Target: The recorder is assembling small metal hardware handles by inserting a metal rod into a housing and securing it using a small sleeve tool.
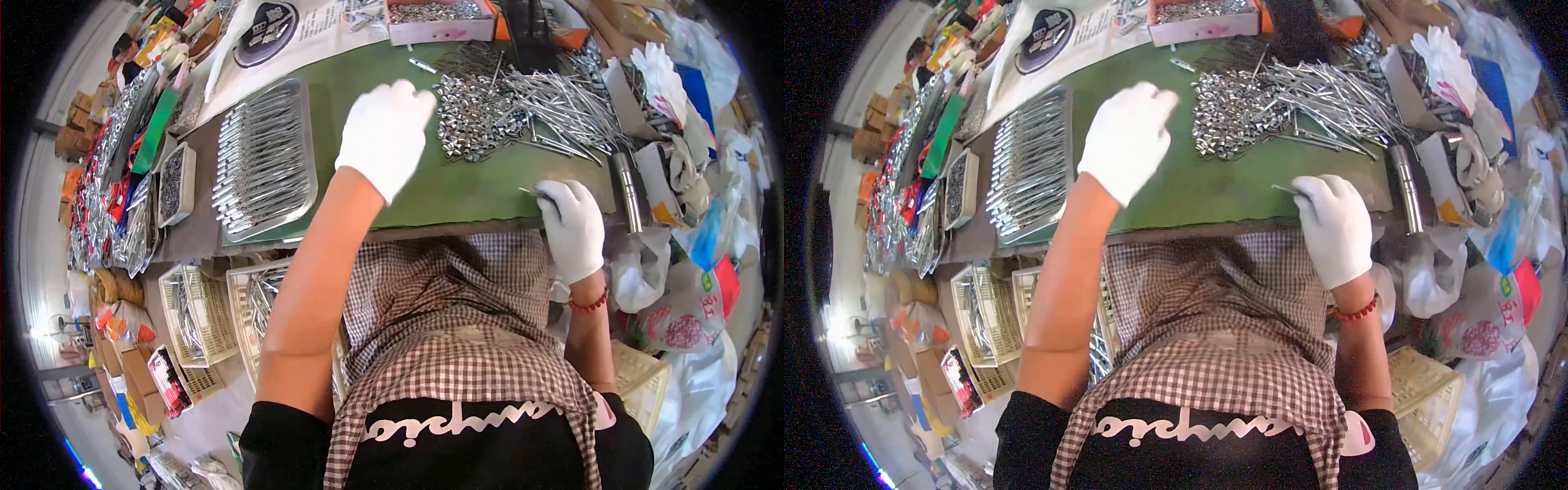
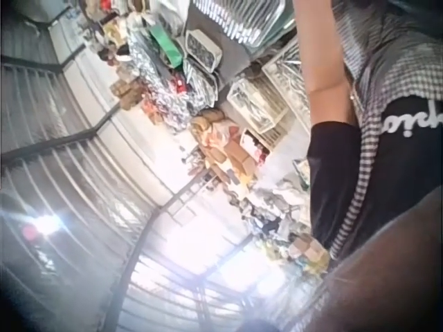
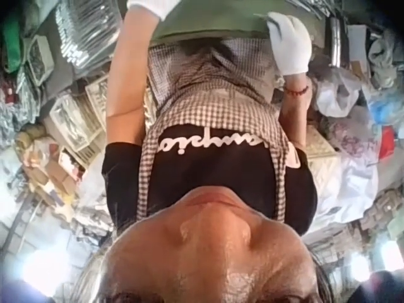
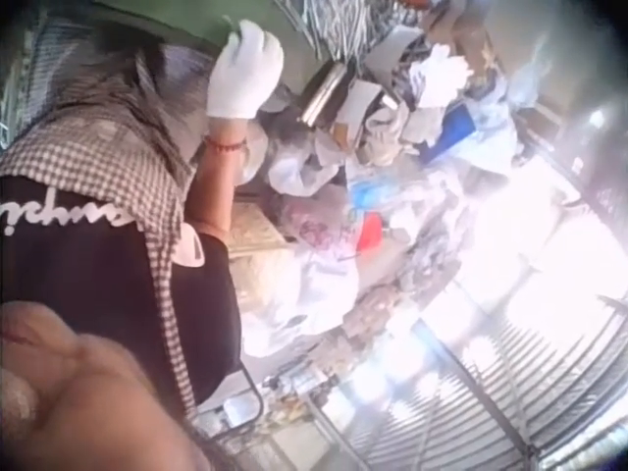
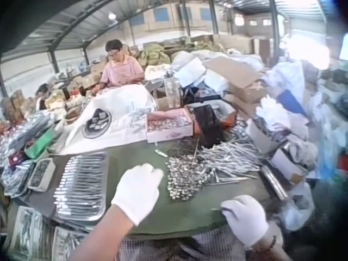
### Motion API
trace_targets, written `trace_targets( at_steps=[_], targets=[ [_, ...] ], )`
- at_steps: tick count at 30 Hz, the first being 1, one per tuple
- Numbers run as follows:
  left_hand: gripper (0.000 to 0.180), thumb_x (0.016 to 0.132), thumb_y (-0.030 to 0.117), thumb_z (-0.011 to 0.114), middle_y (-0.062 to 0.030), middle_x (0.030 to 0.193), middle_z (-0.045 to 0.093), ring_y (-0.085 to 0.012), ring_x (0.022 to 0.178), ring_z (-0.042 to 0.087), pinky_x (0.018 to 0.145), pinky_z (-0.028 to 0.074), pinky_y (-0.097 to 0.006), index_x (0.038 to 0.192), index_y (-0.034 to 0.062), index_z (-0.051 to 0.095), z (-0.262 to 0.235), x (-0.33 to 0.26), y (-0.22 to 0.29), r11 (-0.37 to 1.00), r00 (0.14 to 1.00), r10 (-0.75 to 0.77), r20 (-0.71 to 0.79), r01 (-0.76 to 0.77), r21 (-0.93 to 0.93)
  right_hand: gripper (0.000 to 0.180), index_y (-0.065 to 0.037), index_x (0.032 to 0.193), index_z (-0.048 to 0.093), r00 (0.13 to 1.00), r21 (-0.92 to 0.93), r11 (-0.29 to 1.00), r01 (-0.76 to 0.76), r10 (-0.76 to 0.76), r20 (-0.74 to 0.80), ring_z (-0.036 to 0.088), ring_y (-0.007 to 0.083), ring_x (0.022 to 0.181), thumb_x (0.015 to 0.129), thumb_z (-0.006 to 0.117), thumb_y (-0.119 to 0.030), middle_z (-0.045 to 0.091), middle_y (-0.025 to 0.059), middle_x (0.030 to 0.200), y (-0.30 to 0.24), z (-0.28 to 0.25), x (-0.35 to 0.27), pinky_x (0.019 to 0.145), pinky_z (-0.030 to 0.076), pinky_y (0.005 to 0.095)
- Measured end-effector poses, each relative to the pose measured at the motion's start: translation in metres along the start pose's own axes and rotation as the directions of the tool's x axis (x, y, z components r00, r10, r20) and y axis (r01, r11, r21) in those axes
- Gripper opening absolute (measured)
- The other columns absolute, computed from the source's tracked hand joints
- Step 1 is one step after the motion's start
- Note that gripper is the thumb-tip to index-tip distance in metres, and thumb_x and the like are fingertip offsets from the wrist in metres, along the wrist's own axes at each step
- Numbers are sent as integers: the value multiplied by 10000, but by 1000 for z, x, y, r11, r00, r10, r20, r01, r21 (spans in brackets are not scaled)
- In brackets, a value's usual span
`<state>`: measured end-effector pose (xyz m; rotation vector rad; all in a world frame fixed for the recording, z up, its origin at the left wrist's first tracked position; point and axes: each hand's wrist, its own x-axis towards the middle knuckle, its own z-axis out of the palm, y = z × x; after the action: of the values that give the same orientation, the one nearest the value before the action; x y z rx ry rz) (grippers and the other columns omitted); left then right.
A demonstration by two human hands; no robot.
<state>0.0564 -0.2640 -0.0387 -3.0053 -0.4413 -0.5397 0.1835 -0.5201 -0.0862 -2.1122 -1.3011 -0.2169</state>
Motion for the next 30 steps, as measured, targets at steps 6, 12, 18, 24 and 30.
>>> trace_targets(
  at_steps=[6,12,18,24,30],
  targets=[
    [209,788,114,642,-129,903,644,-328,872,632,794,509,-445,991,67,633,5,-28,60,929,961,221,166,-156,-335,118,-132,902,667,989,-35,989,145,-143,36,612,308,870,801,688,-76,634,68,879,-10,14,11,772,480,421],
    [150,762,73,696,-109,938,646,-338,909,612,826,490,-440,909,63,670,22,-55,71,864,998,-44,-48,14,-503,127,-159,877,681,992,-39,991,129,-128,14,621,284,841,790,695,-67,646,30,846,-10,16,7,772,481,410],
    [130,775,73,711,-107,927,648,-340,897,611,821,481,-440,901,65,678,27,-66,77,850,992,-122,-33,87,-520,136,-157,883,687,992,-2,992,125,-125,5,624,277,859,777,718,-78,654,20,852,-10,20,9,786,482,413],
    [125,778,70,714,-106,924,655,-334,879,614,801,479,-439,897,64,676,29,-67,78,845,990,-132,-48,87,-527,114,-150,869,694,984,30,984,177,-178,24,629,280,904,774,735,-102,665,21,876,-5,23,16,830,484,411],
    [130,766,59,715,-102,900,661,-336,849,618,787,480,-437,889,63,673,32,-67,78,835,987,-136,-86,68,-547,92,-133,894,708,993,92,989,115,-118,28,637,305,909,802,709,-129,671,65,889,4,22,31,835,494,419]
  ],
)
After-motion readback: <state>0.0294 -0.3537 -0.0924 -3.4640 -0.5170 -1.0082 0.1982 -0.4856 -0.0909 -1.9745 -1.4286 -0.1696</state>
